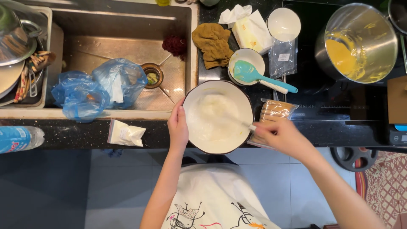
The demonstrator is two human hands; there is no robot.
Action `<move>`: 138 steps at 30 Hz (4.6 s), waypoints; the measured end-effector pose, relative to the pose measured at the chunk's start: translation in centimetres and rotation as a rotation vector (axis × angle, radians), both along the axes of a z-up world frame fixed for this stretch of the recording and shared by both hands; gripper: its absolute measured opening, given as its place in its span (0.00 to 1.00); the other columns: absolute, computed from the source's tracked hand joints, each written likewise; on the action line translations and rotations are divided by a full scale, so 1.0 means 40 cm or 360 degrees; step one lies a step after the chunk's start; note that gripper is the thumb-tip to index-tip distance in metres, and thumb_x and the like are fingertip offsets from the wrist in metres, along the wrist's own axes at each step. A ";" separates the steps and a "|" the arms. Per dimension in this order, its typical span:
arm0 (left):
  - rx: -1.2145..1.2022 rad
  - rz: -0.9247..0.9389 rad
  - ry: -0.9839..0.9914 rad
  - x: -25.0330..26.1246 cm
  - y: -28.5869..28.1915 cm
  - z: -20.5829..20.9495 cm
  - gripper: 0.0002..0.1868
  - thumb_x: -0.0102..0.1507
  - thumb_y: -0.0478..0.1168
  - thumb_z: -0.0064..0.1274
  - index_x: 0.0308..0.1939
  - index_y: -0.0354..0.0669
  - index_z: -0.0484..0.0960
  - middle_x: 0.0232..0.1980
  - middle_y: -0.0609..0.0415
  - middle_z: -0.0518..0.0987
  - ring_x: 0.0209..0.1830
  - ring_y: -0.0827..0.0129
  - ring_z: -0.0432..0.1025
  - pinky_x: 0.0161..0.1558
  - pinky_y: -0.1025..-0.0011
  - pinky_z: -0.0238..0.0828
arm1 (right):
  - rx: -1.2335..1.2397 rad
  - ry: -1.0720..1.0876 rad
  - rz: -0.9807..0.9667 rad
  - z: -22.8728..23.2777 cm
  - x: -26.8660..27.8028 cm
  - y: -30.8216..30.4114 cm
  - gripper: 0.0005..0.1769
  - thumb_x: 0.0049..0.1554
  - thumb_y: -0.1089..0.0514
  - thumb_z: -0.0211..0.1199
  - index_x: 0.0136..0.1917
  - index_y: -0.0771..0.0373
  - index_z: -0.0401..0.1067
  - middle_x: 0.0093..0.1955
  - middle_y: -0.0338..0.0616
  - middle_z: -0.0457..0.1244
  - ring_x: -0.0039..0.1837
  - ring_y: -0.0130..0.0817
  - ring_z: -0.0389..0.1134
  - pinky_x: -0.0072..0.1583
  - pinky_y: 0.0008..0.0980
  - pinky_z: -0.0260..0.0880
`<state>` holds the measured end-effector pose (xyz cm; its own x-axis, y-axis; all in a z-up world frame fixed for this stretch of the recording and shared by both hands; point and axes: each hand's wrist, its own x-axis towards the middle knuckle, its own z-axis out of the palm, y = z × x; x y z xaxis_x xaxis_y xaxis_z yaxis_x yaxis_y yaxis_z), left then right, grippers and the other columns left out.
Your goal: The person holds a bowl at the kitchen counter and whisks a white mixture with a wire whisk, pausing briefly to handle a digital kitchen scale and a packaged item before resuming whisking. The mixture in the bowl thickens as they continue whisking.
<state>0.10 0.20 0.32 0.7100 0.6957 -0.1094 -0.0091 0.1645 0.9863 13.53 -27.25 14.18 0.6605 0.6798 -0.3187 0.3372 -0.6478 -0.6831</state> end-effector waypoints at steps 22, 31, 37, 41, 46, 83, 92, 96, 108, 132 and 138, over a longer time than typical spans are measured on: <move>0.0061 0.0005 -0.0058 -0.003 0.004 -0.017 0.21 0.75 0.43 0.39 0.65 0.32 0.77 0.61 0.47 0.81 0.61 0.70 0.72 0.64 0.72 0.66 | 0.0374 -0.0151 0.0767 -0.018 0.044 -0.026 0.20 0.63 0.52 0.64 0.31 0.61 0.76 0.48 0.44 0.76 0.40 0.21 0.73 0.60 0.38 0.60; 0.0094 -0.0060 0.0034 -0.006 0.005 0.008 0.21 0.74 0.43 0.38 0.65 0.33 0.76 0.61 0.47 0.81 0.61 0.68 0.73 0.63 0.71 0.67 | -0.0556 0.0310 -0.0303 0.030 -0.015 -0.047 0.18 0.53 0.47 0.67 0.40 0.65 0.85 0.26 0.42 0.70 0.31 0.24 0.70 0.38 0.31 0.70; 0.0104 -0.0081 -0.0041 -0.007 0.010 0.011 0.21 0.75 0.41 0.38 0.65 0.33 0.75 0.62 0.46 0.80 0.62 0.68 0.72 0.64 0.70 0.66 | -0.0468 0.0309 -0.0315 0.026 -0.062 -0.068 0.18 0.52 0.48 0.67 0.53 0.56 0.85 0.24 0.41 0.68 0.30 0.23 0.65 0.35 0.30 0.66; 0.0117 -0.0094 -0.0043 -0.007 0.014 0.023 0.21 0.75 0.41 0.37 0.65 0.33 0.76 0.61 0.46 0.81 0.60 0.68 0.73 0.63 0.70 0.68 | -0.0526 0.0286 -0.0464 0.028 -0.079 -0.073 0.17 0.57 0.47 0.68 0.51 0.61 0.84 0.26 0.42 0.67 0.31 0.24 0.61 0.35 0.32 0.64; 0.0164 -0.0093 -0.0035 -0.009 0.014 0.022 0.21 0.75 0.42 0.38 0.65 0.33 0.76 0.61 0.46 0.81 0.60 0.68 0.74 0.63 0.70 0.68 | -0.0624 0.0225 -0.0590 0.069 -0.092 -0.056 0.17 0.58 0.48 0.67 0.57 0.56 0.82 0.26 0.48 0.65 0.32 0.27 0.57 0.36 0.35 0.61; 0.0146 -0.0038 0.0010 0.000 0.010 -0.005 0.21 0.74 0.42 0.40 0.65 0.33 0.76 0.60 0.47 0.82 0.59 0.70 0.74 0.62 0.72 0.68 | -0.0808 -0.0524 0.0464 0.270 0.014 0.224 0.17 0.57 0.46 0.62 0.59 0.41 0.80 0.34 0.50 0.69 0.39 0.50 0.71 0.43 0.46 0.70; 0.0209 -0.0084 0.0050 -0.016 0.019 0.023 0.20 0.74 0.41 0.40 0.65 0.34 0.77 0.57 0.46 0.83 0.56 0.70 0.75 0.60 0.72 0.70 | -0.1044 -0.0253 0.0041 0.232 0.040 0.106 0.15 0.58 0.50 0.62 0.56 0.51 0.82 0.38 0.57 0.71 0.41 0.52 0.74 0.47 0.43 0.73; 0.0224 -0.0085 0.0034 -0.010 0.019 0.028 0.20 0.74 0.41 0.40 0.64 0.34 0.77 0.58 0.46 0.83 0.57 0.69 0.75 0.60 0.71 0.70 | -0.0971 0.0195 0.0054 0.200 0.037 0.061 0.18 0.55 0.46 0.67 0.58 0.48 0.82 0.35 0.48 0.74 0.36 0.38 0.72 0.45 0.37 0.73; 0.0210 -0.0104 0.0039 -0.006 0.021 0.028 0.20 0.74 0.41 0.40 0.64 0.34 0.77 0.58 0.46 0.83 0.57 0.69 0.75 0.60 0.71 0.70 | -0.0555 0.0533 -0.0307 0.027 -0.017 -0.009 0.19 0.55 0.45 0.66 0.37 0.63 0.85 0.24 0.39 0.63 0.28 0.24 0.60 0.33 0.29 0.62; 0.0099 -0.0039 -0.0028 0.003 0.010 0.012 0.20 0.75 0.42 0.41 0.64 0.33 0.78 0.59 0.48 0.82 0.58 0.72 0.74 0.62 0.73 0.69 | -0.0657 0.0164 -0.0193 0.116 0.006 0.022 0.17 0.58 0.47 0.65 0.60 0.46 0.79 0.29 0.51 0.70 0.29 0.32 0.62 0.38 0.36 0.68; 0.0088 -0.0027 -0.0031 0.004 0.010 0.001 0.20 0.74 0.42 0.41 0.64 0.33 0.78 0.59 0.49 0.82 0.58 0.72 0.74 0.62 0.73 0.69 | -0.0690 0.0008 -0.0091 0.111 0.008 -0.001 0.18 0.58 0.47 0.67 0.62 0.47 0.78 0.26 0.58 0.64 0.28 0.32 0.55 0.37 0.34 0.66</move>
<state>0.26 0.60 0.37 0.7232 0.6883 -0.0574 -0.0259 0.1100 0.9936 13.84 -27.30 18.63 0.6910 0.4446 -0.5700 0.2896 -0.8927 -0.3452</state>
